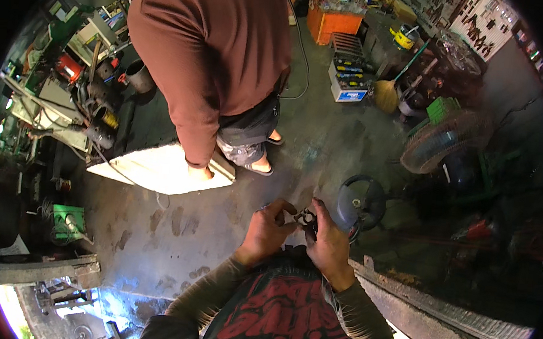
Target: The person cleans a small metal part with a cloth, uses pliers and a wrench to manipulate it, then moves to a grinding wheel to smooth the part's surface. The person returns to the workbench and continues handling the part with tools.
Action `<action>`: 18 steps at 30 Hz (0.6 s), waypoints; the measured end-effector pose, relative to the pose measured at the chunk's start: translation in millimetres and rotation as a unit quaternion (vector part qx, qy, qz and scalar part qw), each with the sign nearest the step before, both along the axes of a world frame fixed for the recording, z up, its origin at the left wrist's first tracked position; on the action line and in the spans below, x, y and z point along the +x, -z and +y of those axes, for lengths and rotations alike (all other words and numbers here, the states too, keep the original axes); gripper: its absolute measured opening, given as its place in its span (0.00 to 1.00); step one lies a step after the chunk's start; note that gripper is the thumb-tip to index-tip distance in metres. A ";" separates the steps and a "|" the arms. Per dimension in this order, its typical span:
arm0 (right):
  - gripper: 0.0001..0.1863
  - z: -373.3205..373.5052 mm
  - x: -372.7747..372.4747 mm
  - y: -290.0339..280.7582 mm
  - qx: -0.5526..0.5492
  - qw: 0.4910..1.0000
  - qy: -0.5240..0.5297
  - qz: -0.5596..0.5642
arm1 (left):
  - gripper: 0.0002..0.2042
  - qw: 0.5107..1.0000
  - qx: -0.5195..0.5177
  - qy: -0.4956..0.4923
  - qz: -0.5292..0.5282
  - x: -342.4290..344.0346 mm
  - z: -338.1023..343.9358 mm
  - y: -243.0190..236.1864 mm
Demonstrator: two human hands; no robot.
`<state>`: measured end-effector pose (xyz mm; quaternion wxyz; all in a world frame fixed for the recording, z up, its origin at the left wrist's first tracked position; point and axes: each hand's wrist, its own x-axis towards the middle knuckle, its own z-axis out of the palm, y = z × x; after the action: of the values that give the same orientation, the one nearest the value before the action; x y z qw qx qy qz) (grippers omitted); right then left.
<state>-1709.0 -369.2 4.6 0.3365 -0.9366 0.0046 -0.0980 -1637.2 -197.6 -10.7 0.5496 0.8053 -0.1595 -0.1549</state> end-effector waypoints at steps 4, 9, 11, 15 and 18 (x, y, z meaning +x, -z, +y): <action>0.41 1.5 48.1 -5.2 -0.029 1.000 -0.003 -0.010 | 0.11 0.905 -0.149 0.031 0.397 63.9 12.3 10.5; 0.41 7.9 106.0 -7.9 -0.025 0.999 0.019 -0.005 | 0.11 0.994 -0.050 0.024 0.095 117.3 -0.8 4.6; 0.41 9.4 129.3 -10.3 -0.034 0.998 0.046 -0.004 | 0.11 0.992 0.002 0.015 -0.123 139.7 -5.1 2.0; 0.41 1.4 170.1 -13.3 -0.038 0.997 0.065 -0.003 | 0.11 0.990 -0.050 0.039 0.123 193.9 -6.7 -5.8; 0.38 -8.3 204.4 -14.6 -0.022 0.998 0.059 0.031 | 0.13 0.806 -0.250 0.067 0.532 231.7 -5.9 9.9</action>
<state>-1504.6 -377.5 19.2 0.3095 -0.9443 0.0681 -0.0884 -1405.5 -203.4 -20.5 0.7190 0.4186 0.0708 -0.5503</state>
